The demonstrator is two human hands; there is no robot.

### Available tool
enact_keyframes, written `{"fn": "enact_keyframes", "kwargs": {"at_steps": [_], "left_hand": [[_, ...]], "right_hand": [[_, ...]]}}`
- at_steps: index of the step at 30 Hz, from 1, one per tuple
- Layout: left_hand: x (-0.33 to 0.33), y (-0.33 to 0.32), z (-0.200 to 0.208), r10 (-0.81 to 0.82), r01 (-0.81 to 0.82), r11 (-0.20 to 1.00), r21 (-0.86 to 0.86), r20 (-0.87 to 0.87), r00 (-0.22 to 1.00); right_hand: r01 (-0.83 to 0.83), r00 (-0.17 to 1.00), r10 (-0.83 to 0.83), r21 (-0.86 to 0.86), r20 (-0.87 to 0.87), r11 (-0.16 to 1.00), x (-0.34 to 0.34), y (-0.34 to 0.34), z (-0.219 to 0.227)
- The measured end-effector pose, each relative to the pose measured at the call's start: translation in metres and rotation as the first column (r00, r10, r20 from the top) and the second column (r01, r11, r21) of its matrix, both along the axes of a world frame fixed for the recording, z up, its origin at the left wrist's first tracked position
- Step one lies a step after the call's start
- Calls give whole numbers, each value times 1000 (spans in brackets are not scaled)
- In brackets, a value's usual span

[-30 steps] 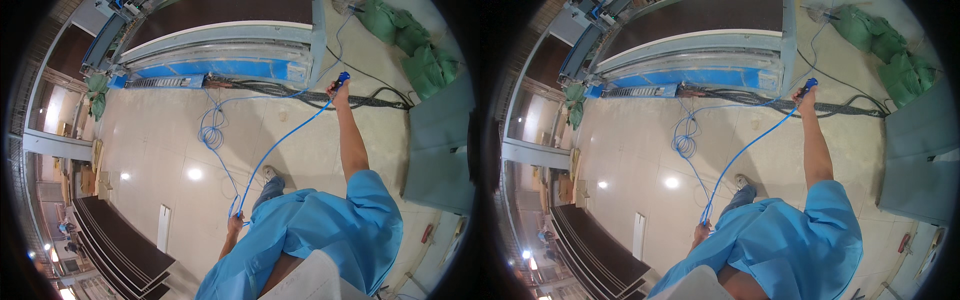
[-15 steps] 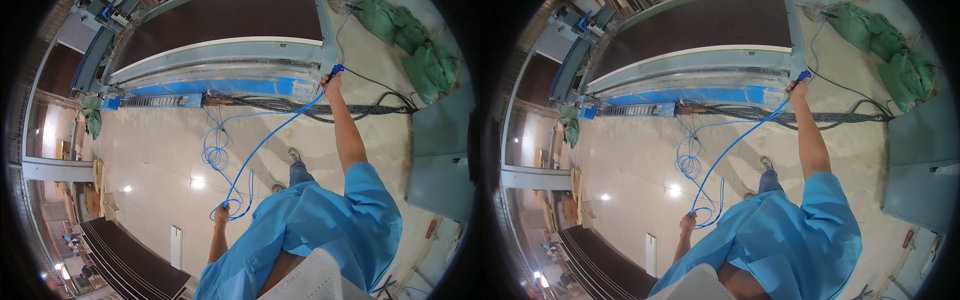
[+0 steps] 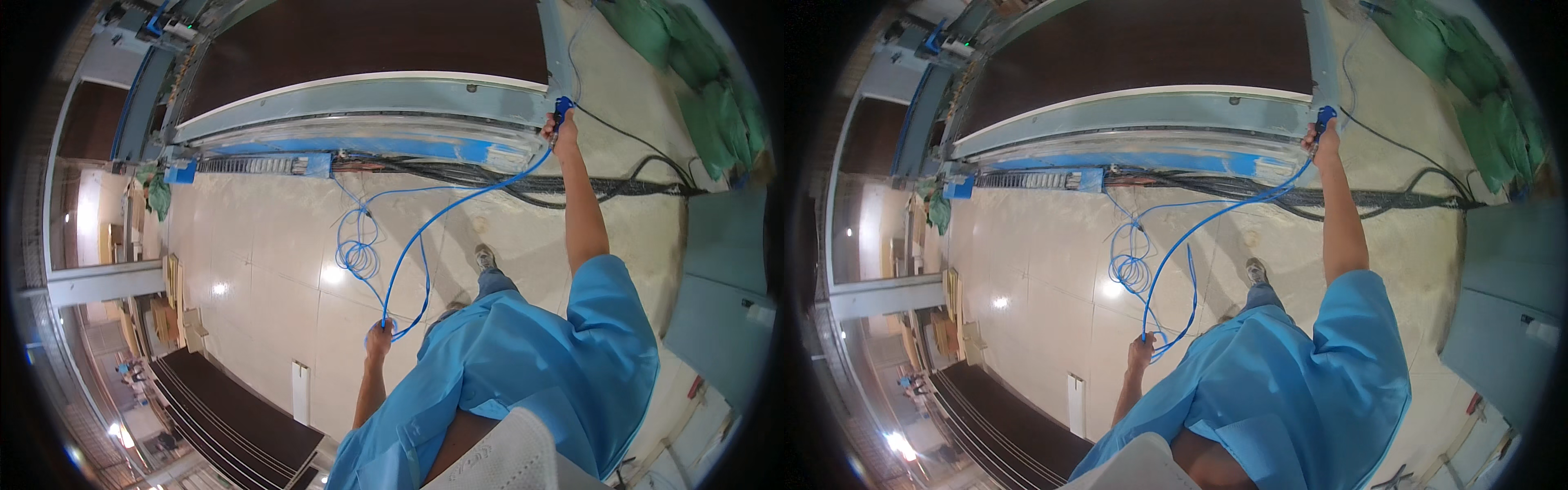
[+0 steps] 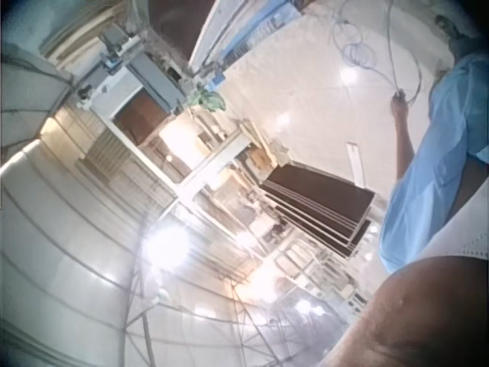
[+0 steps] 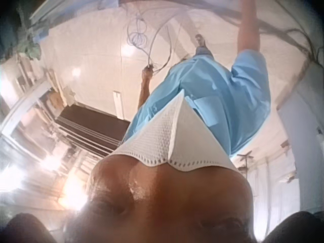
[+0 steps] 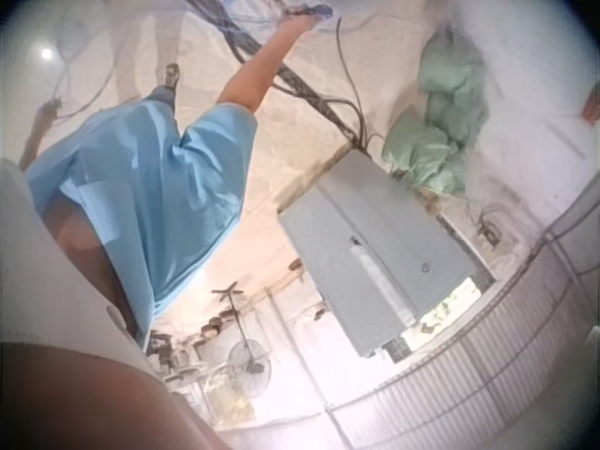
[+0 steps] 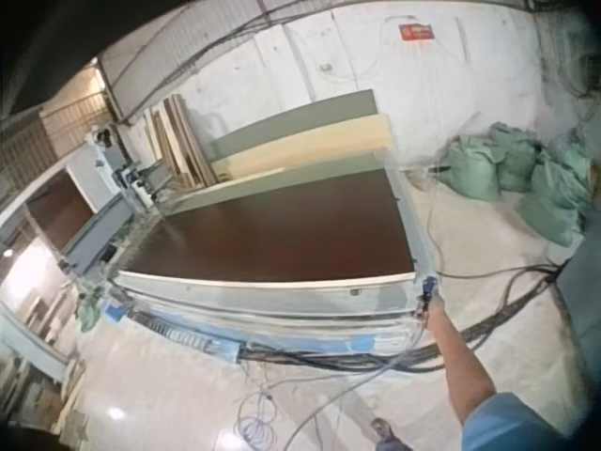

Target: The person cleans a large machine bed with a handheld air blower, then operates a computer interface using a mouse and keyboard. They measure the machine bed with a tape measure and return to the computer to continue operating the interface.

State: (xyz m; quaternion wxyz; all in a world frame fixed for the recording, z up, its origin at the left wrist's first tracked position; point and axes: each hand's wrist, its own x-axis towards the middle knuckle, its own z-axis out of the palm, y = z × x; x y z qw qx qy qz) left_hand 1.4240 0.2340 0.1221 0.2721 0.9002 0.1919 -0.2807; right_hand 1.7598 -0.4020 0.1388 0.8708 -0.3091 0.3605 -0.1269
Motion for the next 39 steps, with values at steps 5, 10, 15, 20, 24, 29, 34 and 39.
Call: {"fn": "enact_keyframes", "kwargs": {"at_steps": [5, 10, 15, 20, 24, 29, 34, 39], "left_hand": [[-6, 7, -23, -37, 30, 994, -102, -72, 997], [-4, 23, -44, 37, -44, 998, -51, -125, 991], [-8, 18, -58, 91, -98, 992, -74, -87, 992], [-29, 27, -75, 161, -178, 946, -269, -87, 983], [-14, 29, -86, 127, -113, 926, -359, 15, 992], [81, -39, -48, 4, 99, 917, -385, 256, 967], [248, -232, 29, -235, 463, 822, -330, 543, 806], [410, -462, 81, -381, 698, 677, -230, 702, 601]], "right_hand": [[-171, 984, 164, -107, -73, 979, -76, -14, -27], [-120, 990, 115, -58, -84, 991, -126, 1, -10], [-598, 795, 540, -208, -276, 774, -127, 44, 2], [-355, 934, 356, -40, 13, 934, -140, 55, -6], [-444, 894, 435, -78, -106, 893, -164, 11, 6], [-234, 967, 215, -146, -137, 961, -148, -51, 17], [-186, 979, 168, -174, -112, 967, -72, -124, 6], [-183, 983, 180, -125, -36, 975, 84, -230, -5]]}}
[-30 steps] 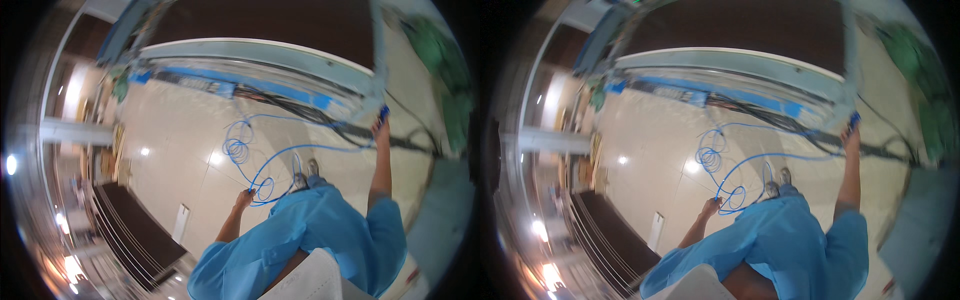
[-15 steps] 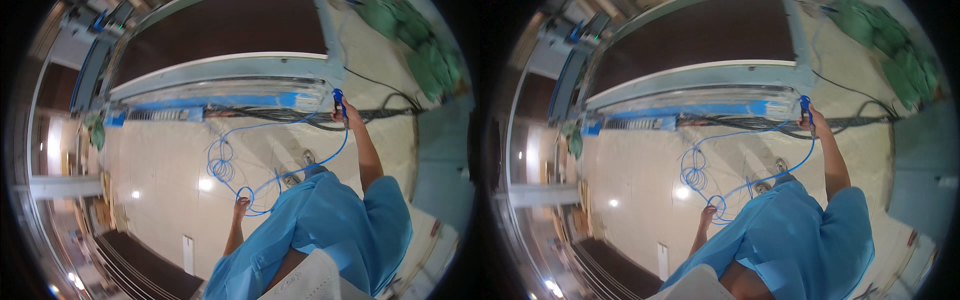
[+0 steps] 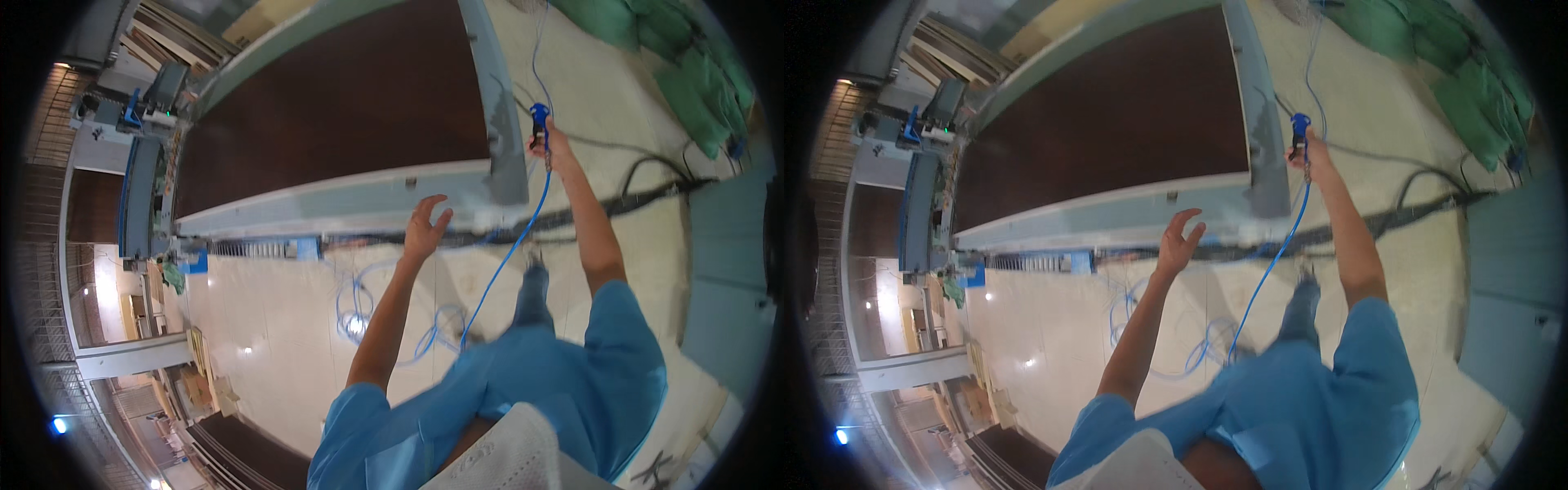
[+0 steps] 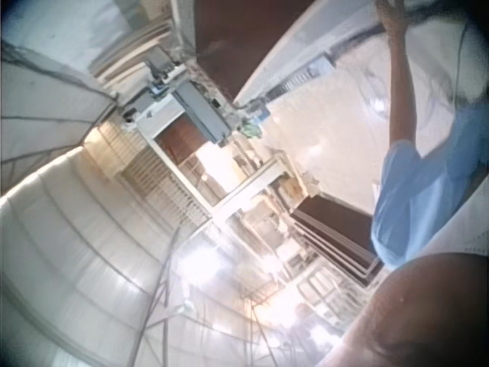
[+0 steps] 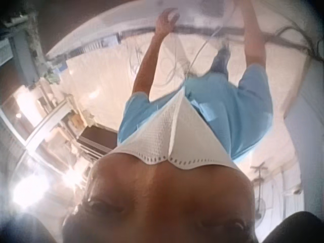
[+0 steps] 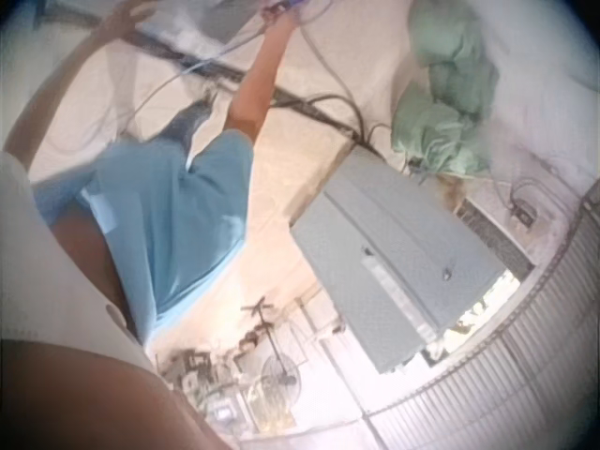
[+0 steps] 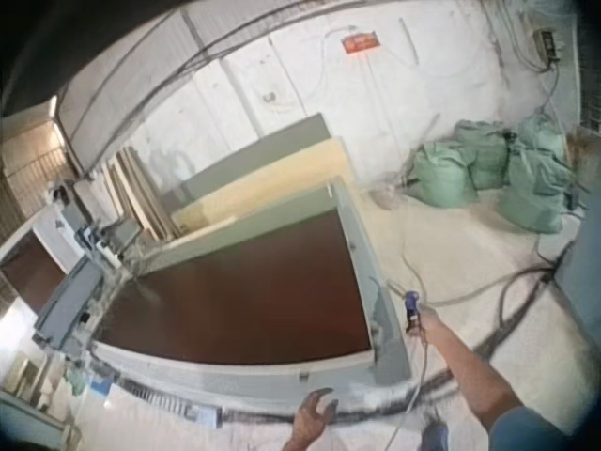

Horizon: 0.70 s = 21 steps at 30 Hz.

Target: The person cleans a large machine bed with a handheld air blower, then operates a computer interface using a mouse and keyboard. They measure the machine bed with a tape measure and return to the computer to continue operating the interface.

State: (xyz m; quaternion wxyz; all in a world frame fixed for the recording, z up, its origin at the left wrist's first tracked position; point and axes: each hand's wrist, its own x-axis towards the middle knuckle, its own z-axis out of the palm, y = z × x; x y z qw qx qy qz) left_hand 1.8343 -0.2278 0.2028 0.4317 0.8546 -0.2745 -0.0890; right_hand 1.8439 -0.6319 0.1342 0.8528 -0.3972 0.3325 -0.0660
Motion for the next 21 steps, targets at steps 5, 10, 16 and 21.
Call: {"fn": "enact_keyframes", "kwargs": {"at_steps": [5, 10, 16, 21], "left_hand": [[160, -186, -21, 19, -95, 966, 240, 300, 954], [203, -251, -52, 105, -253, 865, 433, 336, 936], [208, -248, -44, 118, -274, 810, 519, 313, 942], [212, -245, -27, 136, -262, 812, 522, 267, 954]], "right_hand": [[63, 996, -69, 105, 57, 992, 215, -114, -13], [-99, 995, 101, -133, 7, 986, 380, -171, -11], [-175, 985, 172, -167, -33, 970, 507, -203, -26], [-251, 958, 259, -75, 123, 965, 527, -204, -38]]}}
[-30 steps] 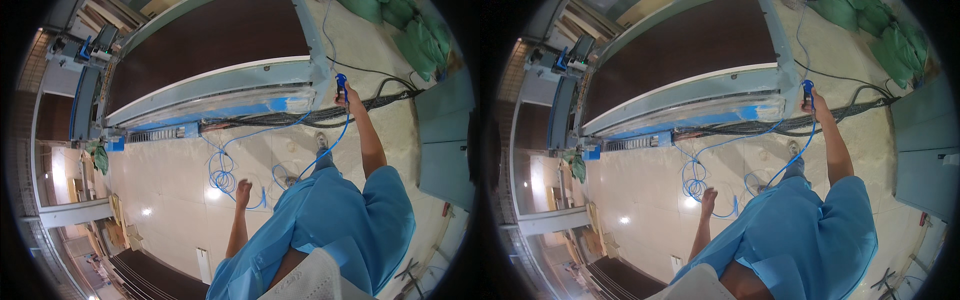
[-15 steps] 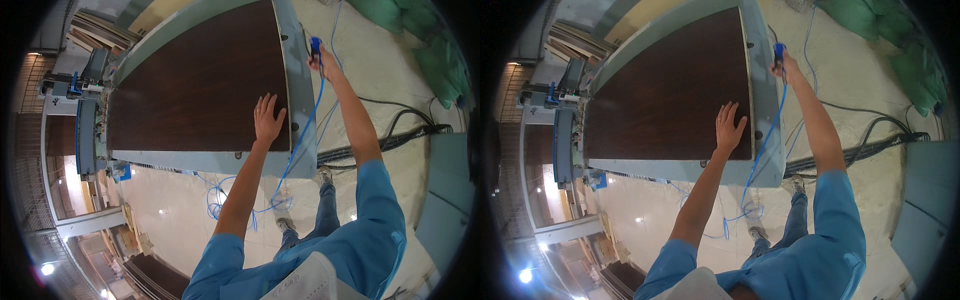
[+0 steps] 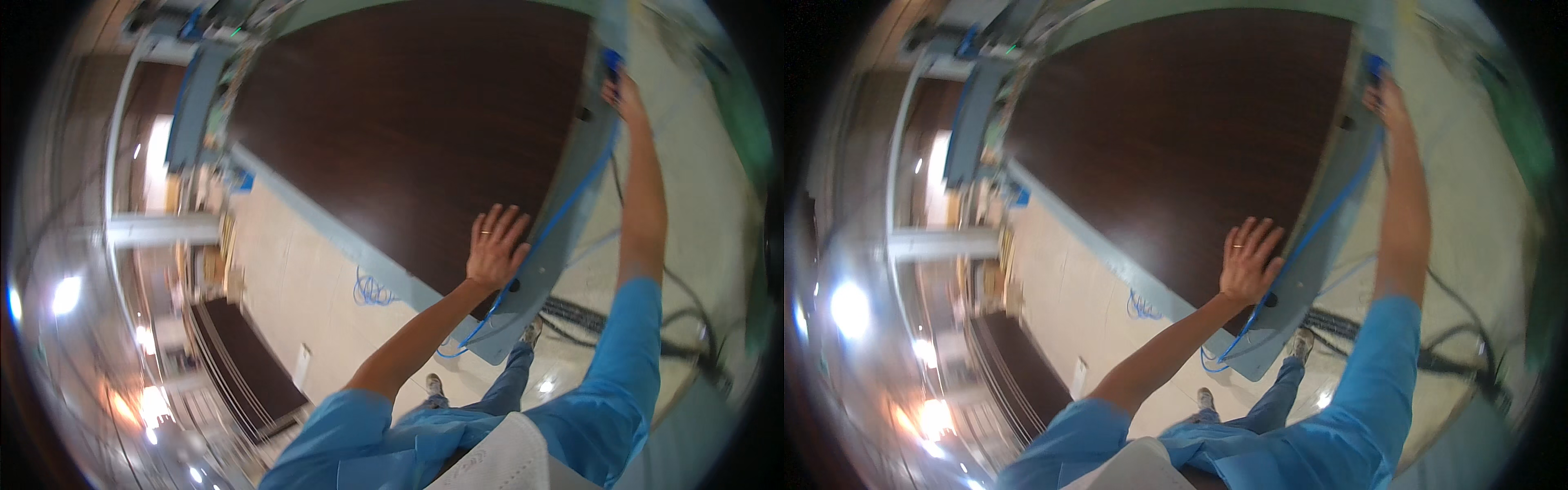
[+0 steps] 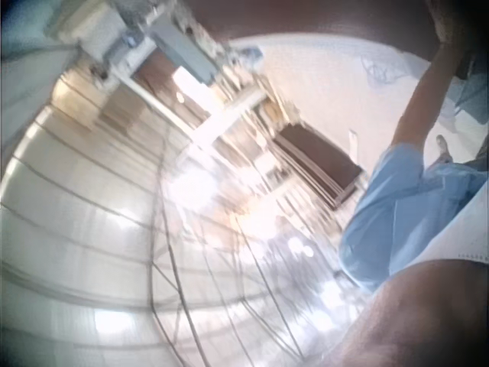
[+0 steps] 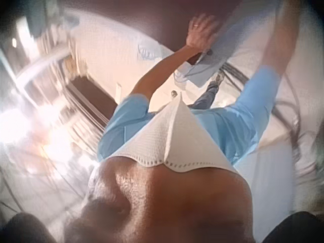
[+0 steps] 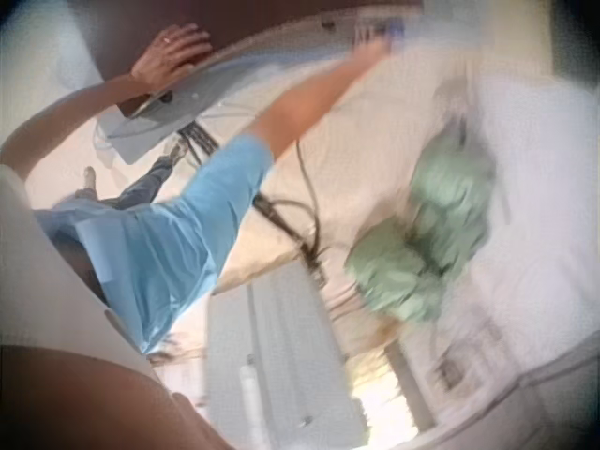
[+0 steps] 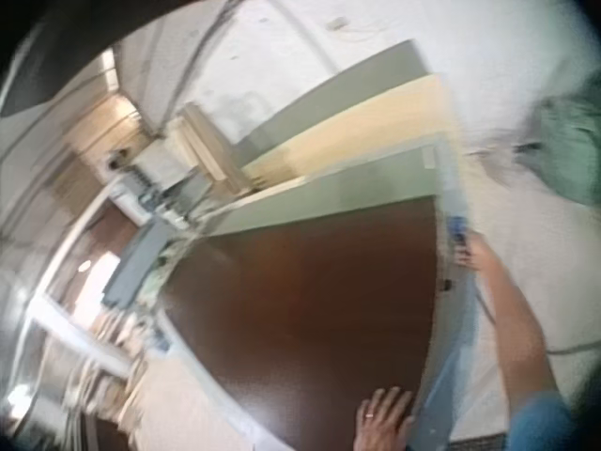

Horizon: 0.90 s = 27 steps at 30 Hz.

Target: The person cleans a large machine bed with a handheld air blower, then operates a computer interface using a mouse and keyboard. They measure the machine bed with a tape measure and return to the computer to continue operating the interface.

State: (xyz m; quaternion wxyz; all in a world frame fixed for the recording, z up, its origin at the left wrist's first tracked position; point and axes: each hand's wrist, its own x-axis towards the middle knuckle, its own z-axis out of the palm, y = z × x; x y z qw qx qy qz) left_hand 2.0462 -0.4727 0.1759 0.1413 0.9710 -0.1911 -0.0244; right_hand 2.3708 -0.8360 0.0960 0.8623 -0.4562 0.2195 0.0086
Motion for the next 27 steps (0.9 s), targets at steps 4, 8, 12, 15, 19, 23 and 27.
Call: {"fn": "enact_keyframes", "kwargs": {"at_steps": [4, 8, 12, 15, 19, 23, 27], "left_hand": [[3, 5, 10, 16, -17, 1000, -25, -37, 999], [0, 8, 9, 26, -26, 999, -43, 6, 1000], [-13, 6, 2, 19, -17, 998, -57, 30, 999], [-18, 5, -5, 23, -19, 998, -68, 59, 998], [-19, 6, -10, 29, -17, 991, -135, 84, 996], [-21, 7, -11, 32, -19, 989, -145, 84, 996], [-22, 7, -8, 28, -18, 989, -148, 64, 998]], "right_hand": [[-28, 997, 24, -54, -74, 998, -50, 14, 12], [-123, 992, 113, -250, -55, 960, -147, 42, 19], [-215, 973, 190, -219, -130, 952, -259, 78, 23], [-248, 965, 224, -189, -138, 950, -330, 108, 31], [-305, 949, 275, -231, -154, 924, -407, 145, 37], [-280, 933, 264, -35, -244, 959, -468, 178, 34], [-337, 935, 323, -83, -145, 938, -523, 197, 41]]}}
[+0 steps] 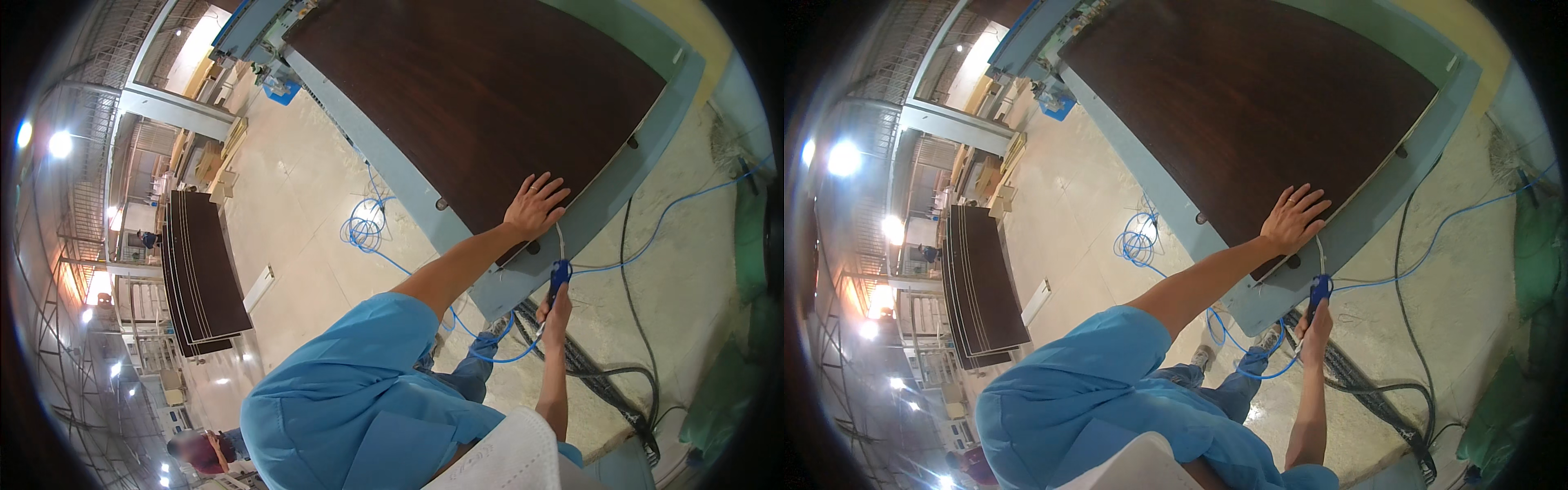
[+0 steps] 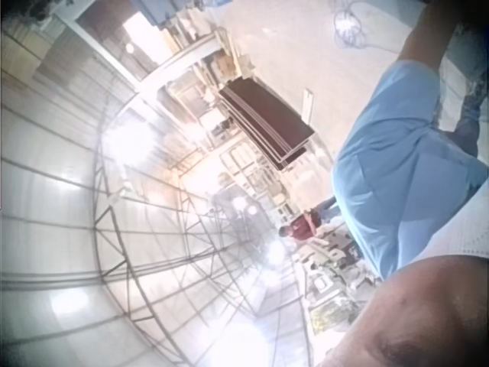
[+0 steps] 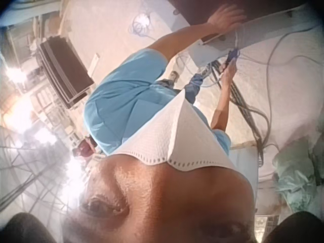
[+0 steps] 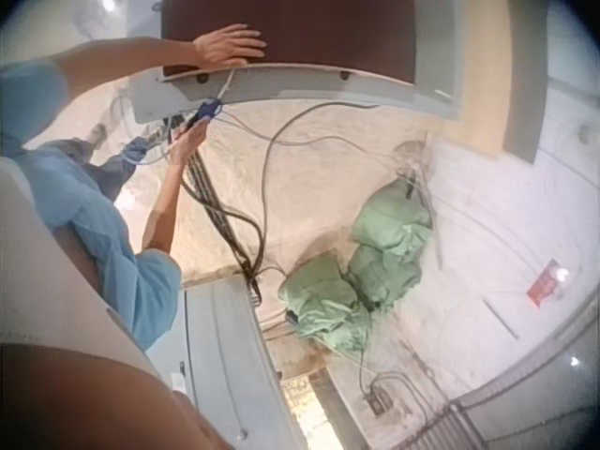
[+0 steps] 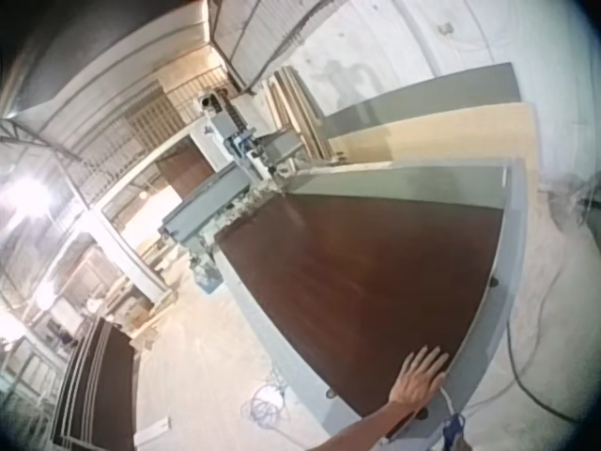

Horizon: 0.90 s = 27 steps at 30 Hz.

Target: The person cleans a large machine bed with a handheld air blower, then operates a computer interface using a mouse and keyboard. They measure the machine bed with a tape measure and return to the computer to continue operating the interface.

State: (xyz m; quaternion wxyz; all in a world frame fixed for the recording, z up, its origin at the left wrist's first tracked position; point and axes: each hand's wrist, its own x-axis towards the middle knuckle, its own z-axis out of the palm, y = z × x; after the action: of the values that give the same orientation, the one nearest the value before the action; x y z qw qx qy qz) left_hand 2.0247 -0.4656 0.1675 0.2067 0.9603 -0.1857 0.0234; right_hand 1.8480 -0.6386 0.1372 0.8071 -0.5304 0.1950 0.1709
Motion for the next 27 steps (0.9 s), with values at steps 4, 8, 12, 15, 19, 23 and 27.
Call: {"fn": "enact_keyframes", "kwargs": {"at_steps": [4, 8, 12, 15, 19, 23, 27], "left_hand": [[2, 0, 4, -9, 13, 998, 69, -69, 998], [1, 0, 5, -8, 12, 998, 62, -64, 998], [2, -2, 4, -11, 14, 998, 57, -56, 998], [2, -2, 6, -3, 5, 998, 64, -45, 999], [3, -2, 9, -11, 13, 998, 64, -38, 999], [12, -4, 6, -20, 26, 991, 134, -43, 999], [13, -7, 5, -19, 25, 993, 115, -57, 998]], "right_hand": [[-73, 994, 70, -33, -89, 997, -29, 5, 8], [-140, 986, 133, -71, -103, 988, -44, -3, 5], [-292, 952, 264, -195, -157, 936, -49, -16, 0], [-376, 908, 335, -137, -251, 916, -32, -43, -1], [-681, 728, 588, -278, -353, 677, 50, -129, 2], [-48, 993, -10, -491, -116, 870, 199, -187, -10], [404, 913, -407, -78, -18, 911, 374, -205, -15]]}}
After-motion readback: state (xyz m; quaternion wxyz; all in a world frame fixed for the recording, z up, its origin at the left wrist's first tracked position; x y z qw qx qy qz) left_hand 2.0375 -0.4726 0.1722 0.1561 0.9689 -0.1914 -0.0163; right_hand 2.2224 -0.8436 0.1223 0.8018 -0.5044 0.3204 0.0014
